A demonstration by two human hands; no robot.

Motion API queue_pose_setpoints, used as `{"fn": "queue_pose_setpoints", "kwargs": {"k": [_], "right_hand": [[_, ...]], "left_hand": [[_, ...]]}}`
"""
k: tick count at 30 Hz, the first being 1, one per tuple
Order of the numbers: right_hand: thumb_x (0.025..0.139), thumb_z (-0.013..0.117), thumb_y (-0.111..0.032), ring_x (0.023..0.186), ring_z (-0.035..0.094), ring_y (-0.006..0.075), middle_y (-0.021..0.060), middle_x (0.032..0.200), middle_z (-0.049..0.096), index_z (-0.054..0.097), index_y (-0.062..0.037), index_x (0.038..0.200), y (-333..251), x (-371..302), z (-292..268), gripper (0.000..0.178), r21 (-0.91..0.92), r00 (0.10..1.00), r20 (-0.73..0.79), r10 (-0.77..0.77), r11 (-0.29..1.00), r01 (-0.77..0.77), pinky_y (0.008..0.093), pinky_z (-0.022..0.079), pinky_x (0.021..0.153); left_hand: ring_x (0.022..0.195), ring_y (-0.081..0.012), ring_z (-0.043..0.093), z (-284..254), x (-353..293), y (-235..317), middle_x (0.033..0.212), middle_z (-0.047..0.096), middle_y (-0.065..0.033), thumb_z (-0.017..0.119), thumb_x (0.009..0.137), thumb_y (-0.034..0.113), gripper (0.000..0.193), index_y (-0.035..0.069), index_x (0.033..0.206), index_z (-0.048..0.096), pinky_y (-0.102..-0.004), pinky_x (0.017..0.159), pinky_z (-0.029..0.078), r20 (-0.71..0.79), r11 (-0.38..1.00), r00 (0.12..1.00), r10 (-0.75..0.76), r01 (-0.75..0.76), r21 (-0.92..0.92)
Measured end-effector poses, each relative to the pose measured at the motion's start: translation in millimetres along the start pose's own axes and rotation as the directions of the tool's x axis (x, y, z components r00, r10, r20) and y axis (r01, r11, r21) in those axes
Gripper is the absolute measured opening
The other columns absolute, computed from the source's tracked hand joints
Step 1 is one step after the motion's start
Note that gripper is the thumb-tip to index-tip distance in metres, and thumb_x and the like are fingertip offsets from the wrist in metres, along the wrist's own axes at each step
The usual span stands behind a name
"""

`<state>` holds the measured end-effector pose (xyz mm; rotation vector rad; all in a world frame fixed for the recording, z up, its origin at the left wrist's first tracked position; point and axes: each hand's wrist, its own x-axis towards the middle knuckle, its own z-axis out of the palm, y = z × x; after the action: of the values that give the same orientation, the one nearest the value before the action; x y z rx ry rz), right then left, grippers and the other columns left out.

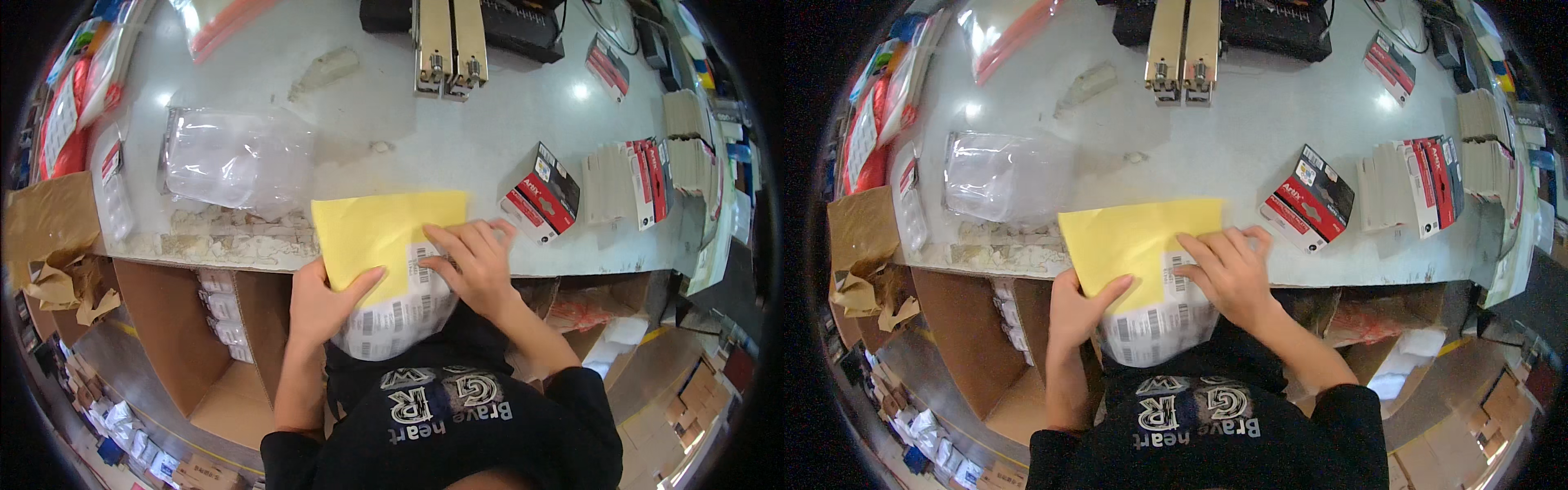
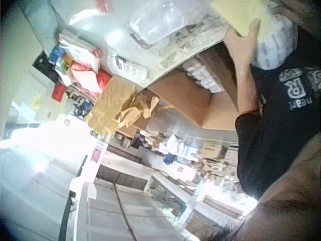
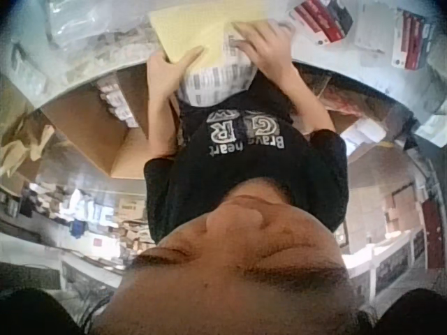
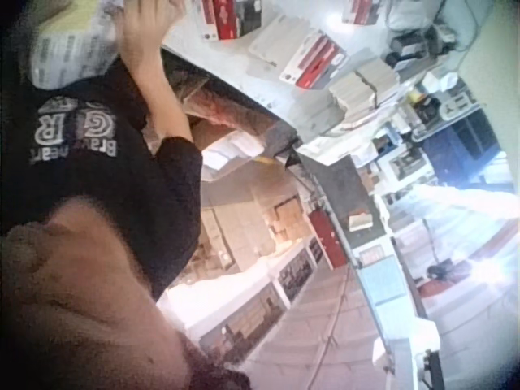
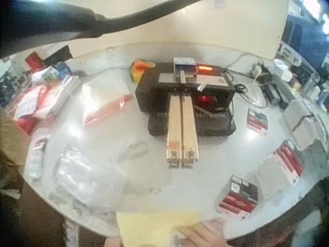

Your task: The person packs plastic mixing palettes into clear plastic bags, inserts product labels, and seals them using a heat-sealing machine. They then stack the finished packages and place them into a cardboard box.

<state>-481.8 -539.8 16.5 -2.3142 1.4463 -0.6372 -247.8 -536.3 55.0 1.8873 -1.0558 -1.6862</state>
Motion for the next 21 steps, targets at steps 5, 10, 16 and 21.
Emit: {"fn": "queue_pose_setpoints", "kwargs": {"k": [5,10,16,21], "right_hand": [[0.065,0.077,-0.022,0.071,0.053,0.0152,-0.0019,0.090,0.060,0.070,-0.0195,0.109,3.3,18.2,8.7,0.045,0.269,0.999,-0.008,-0.045,0.962,0.046,0.0292,0.035,0.072],[0.064,0.077,-0.020,0.070,0.052,0.0095,-0.0064,0.088,0.060,0.074,-0.0257,0.099,4.4,20.1,7.7,0.036,0.286,0.998,0.021,-0.056,0.957,0.048,0.0286,0.034,0.071],[0.062,0.079,-0.018,0.069,0.053,0.0104,-0.0076,0.081,0.060,0.076,-0.0247,0.093,10.4,20.6,7.9,0.032,0.365,0.999,0.026,-0.046,0.931,0.034,0.0280,0.036,0.069],[0.059,0.080,-0.017,0.069,0.055,0.0114,-0.0072,0.075,0.061,0.077,-0.0207,0.082,12.6,22.1,4.2,0.023,0.436,1.000,0.013,-0.006,0.900,-0.001,0.0272,0.037,0.069]], "left_hand": [[0.100,-0.0176,0.059,-18.8,3.4,-11.9,0.110,0.063,-0.0092,0.074,0.070,0.006,0.053,-0.003,0.119,0.055,-0.0306,0.085,0.047,0.352,0.913,0.929,0.115,0.041,-0.406],[0.102,-0.0189,0.057,-14.4,8.9,-20.1,0.110,0.062,-0.0095,0.073,0.066,0.006,0.057,-0.003,0.119,0.054,-0.0334,0.089,0.045,0.421,0.913,0.889,0.182,0.007,-0.408],[0.101,-0.0184,0.057,-12.5,7.3,-17.3,0.109,0.062,-0.0090,0.072,0.069,0.006,0.056,-0.003,0.121,0.053,-0.0322,0.087,0.046,0.471,0.924,0.857,0.210,-0.017,-0.382],[0.101,-0.0177,0.057,-9.8,10.1,-17.0,0.111,0.061,-0.0091,0.071,0.070,0.004,0.057,-0.003,0.122,0.051,-0.0321,0.086,0.045,0.477,0.909,0.842,0.253,-0.037,-0.416]]}}
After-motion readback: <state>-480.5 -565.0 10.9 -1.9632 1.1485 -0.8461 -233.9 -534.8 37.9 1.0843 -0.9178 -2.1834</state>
